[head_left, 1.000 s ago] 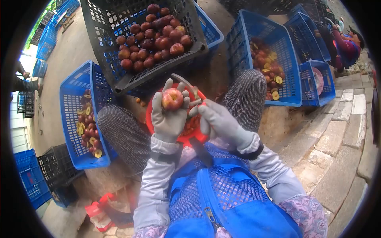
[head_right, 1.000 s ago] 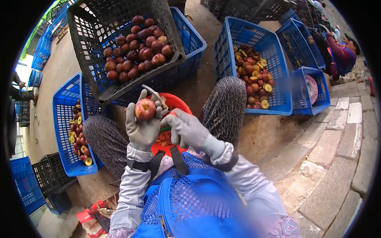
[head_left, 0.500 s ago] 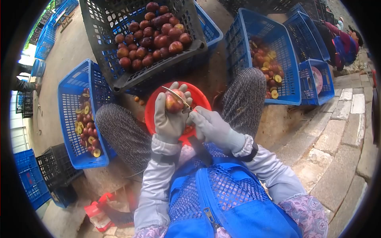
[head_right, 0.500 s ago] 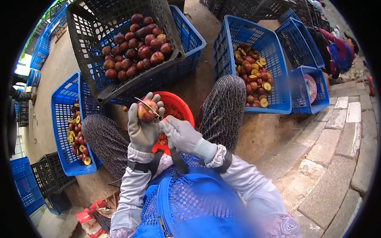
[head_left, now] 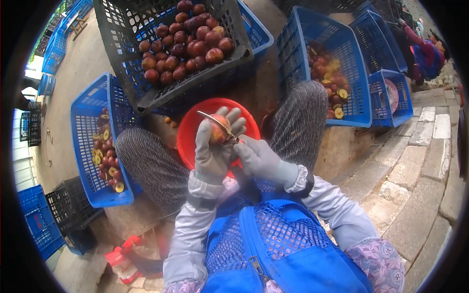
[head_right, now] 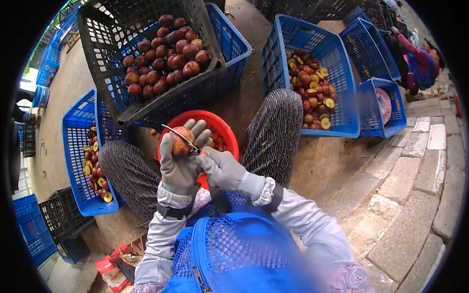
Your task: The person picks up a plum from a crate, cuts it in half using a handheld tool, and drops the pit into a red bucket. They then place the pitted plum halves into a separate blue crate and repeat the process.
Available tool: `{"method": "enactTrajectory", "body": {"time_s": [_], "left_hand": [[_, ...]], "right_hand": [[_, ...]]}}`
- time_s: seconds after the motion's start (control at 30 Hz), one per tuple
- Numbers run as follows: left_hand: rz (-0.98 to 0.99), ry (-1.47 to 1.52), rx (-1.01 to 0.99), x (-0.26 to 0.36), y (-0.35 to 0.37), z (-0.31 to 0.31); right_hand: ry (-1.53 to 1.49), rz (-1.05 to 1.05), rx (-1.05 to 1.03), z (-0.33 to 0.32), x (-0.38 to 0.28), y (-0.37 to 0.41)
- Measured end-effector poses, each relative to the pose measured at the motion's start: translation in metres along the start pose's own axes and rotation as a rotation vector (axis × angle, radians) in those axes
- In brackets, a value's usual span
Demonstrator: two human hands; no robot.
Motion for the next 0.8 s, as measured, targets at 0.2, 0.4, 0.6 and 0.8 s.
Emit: {"method": "enactTrajectory", "body": {"time_s": [0.2, 0.4, 0.6, 0.8], "left_hand": [[-0.023, -0.409, -0.090, 0.007, -0.001, 0.000], [-0.011, -0.356, 0.030, 0.010, -0.006, 0.007], [-0.058, -0.114, -0.032, -0.003, 0.001, -0.011], [0.040, -0.593, 0.052, 0.025, -0.005, -0.002]], "right_hand": [[0.042, -0.041, -0.132, -0.020, -0.003, -0.003], [0.061, -0.057, -0.174, -0.025, 0.003, -0.018], [0.171, -0.185, -0.157, -0.013, 0.022, -0.019], [0.339, -0.126, -0.267, -0.029, 0.002, -0.031]]}}
Point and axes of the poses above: each hand's wrist, its own y-axis away from the middle knuckle, its own z-axis out of the palm, x = y × z, the point moved 5 cm from there along -y, towards the middle knuckle, and after that the axes turned 14 degrees about y, right-handed, at the moved point
